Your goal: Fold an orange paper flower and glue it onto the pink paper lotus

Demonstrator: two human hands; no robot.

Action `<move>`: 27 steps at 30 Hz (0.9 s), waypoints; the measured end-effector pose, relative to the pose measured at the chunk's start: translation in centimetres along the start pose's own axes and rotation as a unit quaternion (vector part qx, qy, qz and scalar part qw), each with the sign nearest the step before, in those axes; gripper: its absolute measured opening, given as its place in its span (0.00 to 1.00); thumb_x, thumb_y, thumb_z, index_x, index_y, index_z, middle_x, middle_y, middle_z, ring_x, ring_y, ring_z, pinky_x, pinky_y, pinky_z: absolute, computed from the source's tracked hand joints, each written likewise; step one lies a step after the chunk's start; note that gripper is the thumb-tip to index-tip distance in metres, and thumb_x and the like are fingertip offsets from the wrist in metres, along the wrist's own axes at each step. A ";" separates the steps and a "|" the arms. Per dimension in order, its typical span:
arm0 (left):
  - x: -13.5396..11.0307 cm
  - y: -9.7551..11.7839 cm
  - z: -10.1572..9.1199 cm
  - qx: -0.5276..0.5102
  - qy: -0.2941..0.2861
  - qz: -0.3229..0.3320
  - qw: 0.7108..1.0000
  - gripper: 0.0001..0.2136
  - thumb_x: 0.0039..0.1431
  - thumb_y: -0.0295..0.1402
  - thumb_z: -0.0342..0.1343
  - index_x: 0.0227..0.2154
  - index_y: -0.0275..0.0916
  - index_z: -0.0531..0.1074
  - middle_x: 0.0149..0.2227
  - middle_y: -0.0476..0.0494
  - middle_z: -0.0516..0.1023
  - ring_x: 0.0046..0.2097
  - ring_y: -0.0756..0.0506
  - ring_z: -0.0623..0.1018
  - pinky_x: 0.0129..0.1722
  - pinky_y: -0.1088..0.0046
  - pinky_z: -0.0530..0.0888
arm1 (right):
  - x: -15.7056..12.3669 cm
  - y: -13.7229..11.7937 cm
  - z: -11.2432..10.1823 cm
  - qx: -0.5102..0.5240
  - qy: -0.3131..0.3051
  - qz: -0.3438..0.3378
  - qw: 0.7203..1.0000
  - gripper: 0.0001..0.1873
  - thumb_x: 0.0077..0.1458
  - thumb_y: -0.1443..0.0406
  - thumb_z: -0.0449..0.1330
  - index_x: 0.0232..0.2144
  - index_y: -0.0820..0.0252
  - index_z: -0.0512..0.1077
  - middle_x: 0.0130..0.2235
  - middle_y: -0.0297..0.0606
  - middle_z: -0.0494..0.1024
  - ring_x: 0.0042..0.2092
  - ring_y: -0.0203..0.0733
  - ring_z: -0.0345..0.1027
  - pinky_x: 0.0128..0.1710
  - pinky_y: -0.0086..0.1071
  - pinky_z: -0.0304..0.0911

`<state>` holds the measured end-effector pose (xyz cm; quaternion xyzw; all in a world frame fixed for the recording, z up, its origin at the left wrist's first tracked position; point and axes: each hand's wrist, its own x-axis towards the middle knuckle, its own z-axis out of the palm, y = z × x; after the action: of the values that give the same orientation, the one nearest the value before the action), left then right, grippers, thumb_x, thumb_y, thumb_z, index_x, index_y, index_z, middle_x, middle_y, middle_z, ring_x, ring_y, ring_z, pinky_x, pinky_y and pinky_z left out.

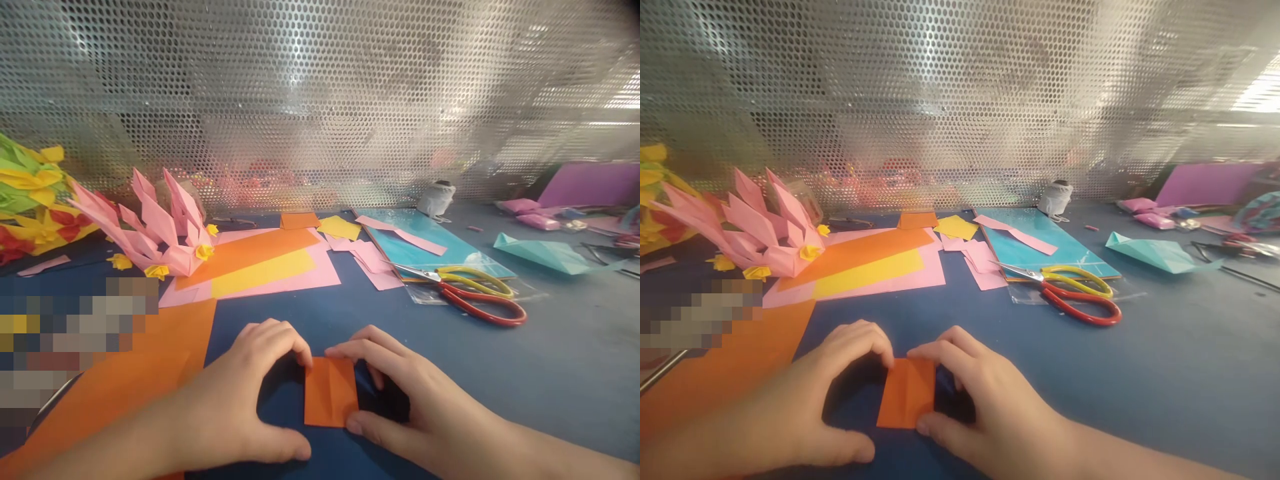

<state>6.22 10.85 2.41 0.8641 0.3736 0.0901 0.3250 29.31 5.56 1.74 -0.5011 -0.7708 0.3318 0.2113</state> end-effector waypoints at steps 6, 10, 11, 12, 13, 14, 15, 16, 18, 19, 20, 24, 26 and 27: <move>-0.6 0.1 1.1 -0.029 0.106 0.068 0.992 0.19 0.47 0.22 0.60 0.40 0.47 0.64 0.38 0.54 0.73 0.40 0.48 0.76 0.40 0.72 0.74 | -0.5 0.3 0.5 0.011 0.058 -0.086 0.995 0.25 0.50 0.77 0.58 0.48 0.51 0.63 0.41 0.32 0.74 0.34 0.33 0.69 0.34 0.24 0.65; -0.9 0.1 1.3 -0.027 0.114 0.143 0.983 0.14 0.54 0.20 0.55 0.39 0.46 0.65 0.38 0.55 0.74 0.41 0.51 0.76 0.42 0.77 0.72 | -0.8 0.5 0.6 -0.043 0.113 -0.153 0.981 0.21 0.53 0.78 0.52 0.46 0.51 0.61 0.37 0.32 0.76 0.35 0.34 0.70 0.36 0.26 0.67; -0.9 0.2 1.3 -0.018 0.116 0.163 0.980 0.12 0.55 0.20 0.53 0.37 0.45 0.66 0.36 0.55 0.74 0.39 0.52 0.75 0.41 0.78 0.72 | -0.7 0.5 0.5 -0.051 0.115 -0.174 0.977 0.19 0.54 0.78 0.51 0.42 0.52 0.63 0.36 0.33 0.76 0.35 0.35 0.70 0.36 0.27 0.67; -0.8 0.3 1.2 -0.007 0.116 0.185 0.976 0.11 0.56 0.19 0.52 0.36 0.44 0.67 0.34 0.55 0.75 0.37 0.52 0.75 0.40 0.78 0.71 | -0.6 0.5 0.5 -0.057 0.112 -0.193 0.973 0.16 0.54 0.78 0.50 0.39 0.53 0.64 0.34 0.33 0.76 0.34 0.35 0.69 0.35 0.27 0.67; -0.7 0.4 1.2 0.007 0.113 0.207 0.972 0.10 0.58 0.19 0.52 0.35 0.42 0.68 0.34 0.54 0.75 0.36 0.51 0.74 0.39 0.77 0.71 | -0.6 0.6 0.5 -0.060 0.107 -0.203 0.972 0.15 0.54 0.79 0.50 0.35 0.54 0.65 0.33 0.33 0.75 0.33 0.35 0.69 0.34 0.26 0.66; -0.5 0.5 1.1 0.024 0.110 0.227 0.967 0.09 0.59 0.20 0.51 0.35 0.41 0.69 0.34 0.53 0.76 0.36 0.51 0.74 0.39 0.76 0.70 | -0.5 0.6 0.6 -0.059 0.096 -0.204 0.972 0.15 0.54 0.79 0.50 0.32 0.55 0.66 0.33 0.34 0.75 0.34 0.35 0.68 0.34 0.26 0.66; -0.4 0.6 1.1 0.040 0.105 0.245 0.963 0.08 0.61 0.20 0.51 0.34 0.40 0.70 0.34 0.52 0.77 0.36 0.50 0.74 0.39 0.75 0.70 | -0.4 0.6 0.6 -0.053 0.082 -0.196 0.976 0.15 0.52 0.80 0.50 0.30 0.55 0.67 0.34 0.35 0.74 0.34 0.34 0.68 0.35 0.25 0.66; -0.3 0.7 1.2 0.055 0.100 0.260 0.959 0.08 0.62 0.21 0.50 0.34 0.39 0.71 0.35 0.51 0.78 0.36 0.49 0.74 0.39 0.74 0.70 | -0.4 0.6 0.6 -0.043 0.065 -0.178 0.981 0.16 0.49 0.81 0.50 0.29 0.56 0.68 0.36 0.36 0.74 0.36 0.34 0.69 0.36 0.25 0.66; -0.2 0.7 1.3 0.079 0.102 0.270 0.954 0.07 0.62 0.23 0.51 0.34 0.38 0.72 0.36 0.49 0.79 0.37 0.48 0.74 0.39 0.72 0.69 | -0.4 0.4 0.6 -0.024 0.039 -0.141 0.989 0.17 0.44 0.81 0.53 0.30 0.57 0.70 0.39 0.37 0.73 0.38 0.34 0.69 0.38 0.24 0.66; -0.2 0.7 1.5 0.088 0.105 0.270 0.953 0.07 0.62 0.23 0.51 0.34 0.38 0.72 0.36 0.48 0.79 0.37 0.48 0.74 0.39 0.71 0.69 | -0.4 0.2 0.5 -0.018 0.027 -0.128 0.991 0.17 0.41 0.81 0.54 0.30 0.58 0.70 0.40 0.38 0.73 0.38 0.34 0.69 0.38 0.24 0.66; -0.2 0.6 1.6 0.096 0.107 0.271 0.952 0.06 0.62 0.24 0.51 0.35 0.37 0.73 0.36 0.47 0.79 0.37 0.47 0.74 0.39 0.70 0.69 | -0.4 0.1 0.4 -0.017 0.016 -0.123 0.992 0.17 0.39 0.81 0.56 0.30 0.59 0.70 0.41 0.38 0.73 0.38 0.34 0.69 0.38 0.24 0.66; -0.4 0.5 2.2 0.116 0.116 0.279 0.946 0.06 0.63 0.27 0.51 0.33 0.37 0.74 0.34 0.46 0.79 0.36 0.46 0.74 0.37 0.69 0.69 | -0.2 -0.1 -0.4 -0.043 -0.025 -0.151 0.987 0.11 0.42 0.78 0.58 0.29 0.60 0.70 0.38 0.39 0.72 0.35 0.35 0.66 0.37 0.25 0.65; -0.6 0.6 2.2 0.109 0.121 0.279 0.946 0.07 0.64 0.28 0.51 0.32 0.37 0.74 0.32 0.46 0.78 0.34 0.47 0.74 0.36 0.70 0.69 | 0.0 0.2 -0.7 -0.055 -0.040 -0.178 0.982 0.09 0.46 0.76 0.58 0.30 0.59 0.71 0.36 0.39 0.73 0.35 0.36 0.65 0.38 0.28 0.65; -0.7 0.7 2.2 0.104 0.117 0.272 0.950 0.07 0.64 0.29 0.51 0.32 0.37 0.74 0.32 0.46 0.78 0.35 0.47 0.74 0.37 0.70 0.70 | 0.1 0.4 -0.9 -0.050 -0.047 -0.192 0.979 0.08 0.49 0.75 0.58 0.31 0.60 0.72 0.36 0.39 0.73 0.36 0.37 0.65 0.38 0.28 0.64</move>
<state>7.06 8.91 1.21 0.9453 0.1672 0.2360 0.1505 30.09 6.02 2.07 -0.3376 -0.8774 0.2688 0.2095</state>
